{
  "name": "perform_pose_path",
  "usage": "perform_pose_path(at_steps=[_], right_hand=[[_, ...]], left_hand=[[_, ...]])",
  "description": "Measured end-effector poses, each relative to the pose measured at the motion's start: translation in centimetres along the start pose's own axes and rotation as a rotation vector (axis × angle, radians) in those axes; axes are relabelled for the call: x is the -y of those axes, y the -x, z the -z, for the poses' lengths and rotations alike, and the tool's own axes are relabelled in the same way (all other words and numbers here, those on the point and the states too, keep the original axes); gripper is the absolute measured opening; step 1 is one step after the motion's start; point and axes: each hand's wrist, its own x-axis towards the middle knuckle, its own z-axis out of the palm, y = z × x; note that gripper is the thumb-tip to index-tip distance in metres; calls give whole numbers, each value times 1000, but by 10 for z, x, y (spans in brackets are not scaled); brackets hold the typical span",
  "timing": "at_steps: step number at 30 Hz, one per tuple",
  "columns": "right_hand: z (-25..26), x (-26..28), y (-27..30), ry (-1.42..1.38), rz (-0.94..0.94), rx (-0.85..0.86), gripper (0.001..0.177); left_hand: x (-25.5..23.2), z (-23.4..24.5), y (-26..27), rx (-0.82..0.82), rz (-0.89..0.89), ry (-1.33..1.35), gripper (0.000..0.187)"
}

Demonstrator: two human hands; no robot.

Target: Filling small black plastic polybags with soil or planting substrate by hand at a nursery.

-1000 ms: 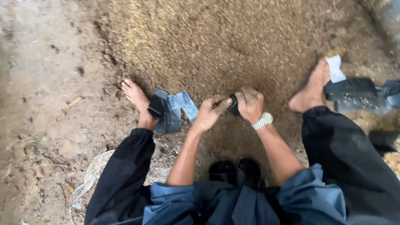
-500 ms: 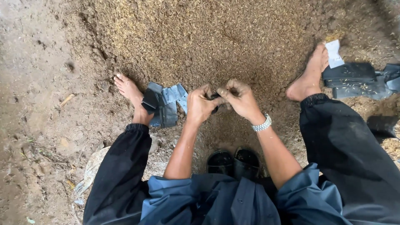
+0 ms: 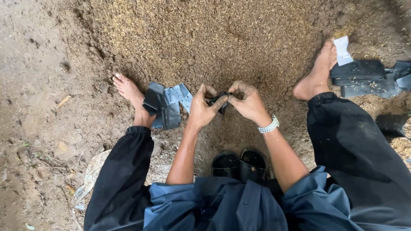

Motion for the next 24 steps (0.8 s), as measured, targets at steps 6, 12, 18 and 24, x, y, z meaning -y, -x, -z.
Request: perform_pose_path(at_steps=[6, 12, 18, 24], right_hand=[[-11, 31, 21, 567, 243, -288, 28], [-27, 8, 16, 554, 319, -384, 27], [-31, 6, 8, 355, 313, -527, 32], [-35, -3, 4, 542, 394, -479, 34]], left_hand=[[-1, -12, -3, -16, 53, -101, 25], [14, -28, 11, -205, 17, -180, 17], [27, -38, 2, -436, -258, -484, 28], [46, -30, 3, -344, -217, -726, 27]])
